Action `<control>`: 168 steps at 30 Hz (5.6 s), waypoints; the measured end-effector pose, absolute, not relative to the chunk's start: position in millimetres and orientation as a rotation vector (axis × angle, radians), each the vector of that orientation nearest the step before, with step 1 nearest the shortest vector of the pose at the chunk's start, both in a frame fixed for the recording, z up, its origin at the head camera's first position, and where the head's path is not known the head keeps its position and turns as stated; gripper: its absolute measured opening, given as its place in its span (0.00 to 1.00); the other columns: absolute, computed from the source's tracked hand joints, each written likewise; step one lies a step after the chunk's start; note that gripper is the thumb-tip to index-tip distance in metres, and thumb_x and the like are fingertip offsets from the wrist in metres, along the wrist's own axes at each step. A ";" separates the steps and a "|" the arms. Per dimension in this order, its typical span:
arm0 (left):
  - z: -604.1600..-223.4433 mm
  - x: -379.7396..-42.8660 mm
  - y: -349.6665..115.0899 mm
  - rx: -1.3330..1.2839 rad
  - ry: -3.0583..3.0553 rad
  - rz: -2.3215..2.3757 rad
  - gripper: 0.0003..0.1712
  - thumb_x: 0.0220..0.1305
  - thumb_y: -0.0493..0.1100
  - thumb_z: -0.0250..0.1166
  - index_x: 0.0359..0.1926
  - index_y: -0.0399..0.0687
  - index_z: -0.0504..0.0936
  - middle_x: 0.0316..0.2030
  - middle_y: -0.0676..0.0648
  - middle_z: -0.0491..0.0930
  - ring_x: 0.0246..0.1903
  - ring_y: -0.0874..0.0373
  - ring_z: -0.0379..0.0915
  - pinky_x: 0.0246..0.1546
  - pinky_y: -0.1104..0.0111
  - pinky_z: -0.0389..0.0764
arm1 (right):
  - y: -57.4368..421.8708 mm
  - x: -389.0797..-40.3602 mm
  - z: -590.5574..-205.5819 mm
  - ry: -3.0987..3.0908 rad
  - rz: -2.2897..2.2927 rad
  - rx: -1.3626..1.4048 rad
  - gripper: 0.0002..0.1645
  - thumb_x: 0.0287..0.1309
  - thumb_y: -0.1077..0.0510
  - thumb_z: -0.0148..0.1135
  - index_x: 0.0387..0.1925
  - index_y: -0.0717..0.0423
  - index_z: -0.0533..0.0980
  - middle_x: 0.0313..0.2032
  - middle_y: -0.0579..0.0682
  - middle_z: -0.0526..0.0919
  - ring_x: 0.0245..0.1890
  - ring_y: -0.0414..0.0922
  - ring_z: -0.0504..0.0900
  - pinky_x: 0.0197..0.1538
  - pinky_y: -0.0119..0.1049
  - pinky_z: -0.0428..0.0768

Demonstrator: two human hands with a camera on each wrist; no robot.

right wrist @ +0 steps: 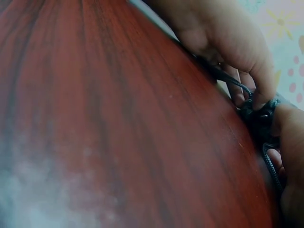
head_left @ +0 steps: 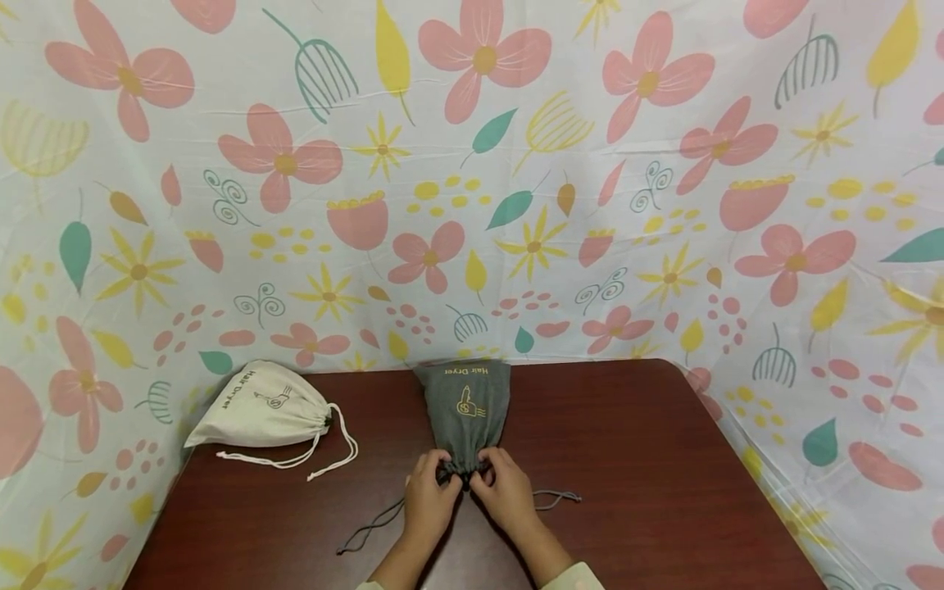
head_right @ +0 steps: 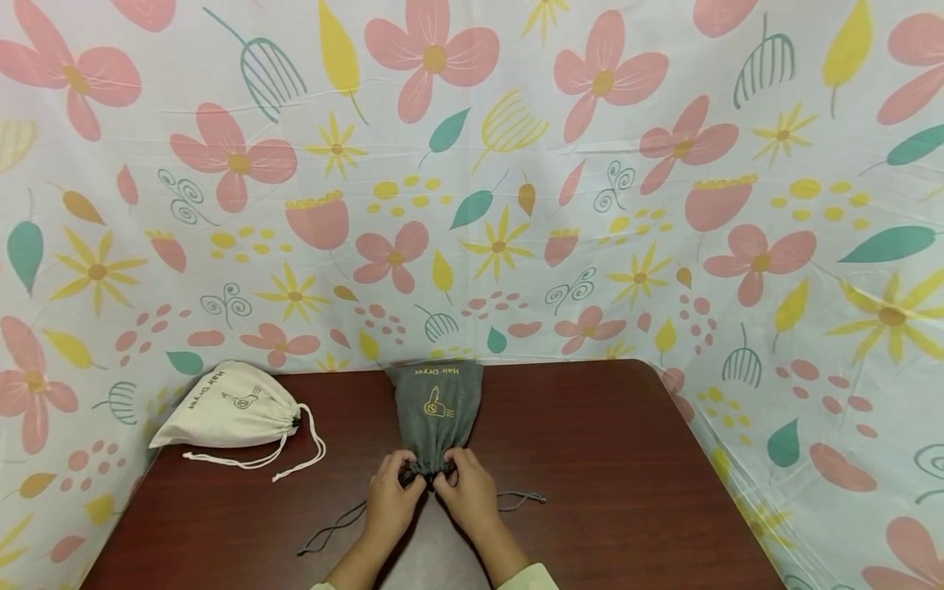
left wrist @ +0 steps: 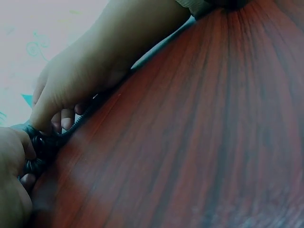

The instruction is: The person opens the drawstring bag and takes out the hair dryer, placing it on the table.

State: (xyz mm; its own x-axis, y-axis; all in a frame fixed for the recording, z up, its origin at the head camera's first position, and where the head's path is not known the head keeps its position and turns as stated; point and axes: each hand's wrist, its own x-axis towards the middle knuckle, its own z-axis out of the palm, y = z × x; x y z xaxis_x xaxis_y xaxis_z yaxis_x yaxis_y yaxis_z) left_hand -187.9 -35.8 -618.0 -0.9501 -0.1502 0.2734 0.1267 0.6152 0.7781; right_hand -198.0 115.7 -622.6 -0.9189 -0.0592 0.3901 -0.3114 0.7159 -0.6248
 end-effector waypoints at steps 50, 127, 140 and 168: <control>-623.0 -182.5 -33.8 -0.004 -2.455 -1.290 0.14 0.67 0.35 0.58 0.50 0.54 0.73 0.46 0.50 0.72 0.31 0.64 0.62 0.36 0.69 0.68 | 118.2 -193.4 -619.9 -2.498 1.204 0.260 0.14 0.55 0.63 0.67 0.42 0.49 0.76 0.32 0.43 0.73 0.26 0.35 0.71 0.31 0.27 0.72; -621.6 -183.6 -38.1 0.048 -2.316 -1.453 0.15 0.64 0.32 0.60 0.48 0.53 0.77 0.45 0.49 0.73 0.30 0.66 0.66 0.31 0.73 0.72 | 119.2 -193.6 -623.5 -2.461 0.914 0.133 0.16 0.53 0.60 0.70 0.45 0.52 0.78 0.32 0.41 0.77 0.31 0.39 0.73 0.44 0.40 0.68; -620.3 -183.4 -37.5 0.066 -2.313 -1.446 0.15 0.64 0.30 0.59 0.48 0.51 0.77 0.46 0.48 0.74 0.27 0.68 0.64 0.29 0.73 0.72 | 118.3 -192.2 -620.6 -2.479 0.960 0.115 0.16 0.57 0.61 0.66 0.48 0.55 0.78 0.43 0.51 0.84 0.42 0.46 0.82 0.51 0.48 0.74; -609.3 -183.8 -42.4 0.172 -2.346 -1.536 0.16 0.64 0.31 0.59 0.49 0.53 0.79 0.50 0.47 0.76 0.28 0.65 0.66 0.31 0.72 0.71 | 120.5 -192.7 -618.8 -2.436 1.034 0.066 0.14 0.58 0.66 0.60 0.46 0.55 0.78 0.45 0.53 0.80 0.43 0.49 0.82 0.52 0.46 0.71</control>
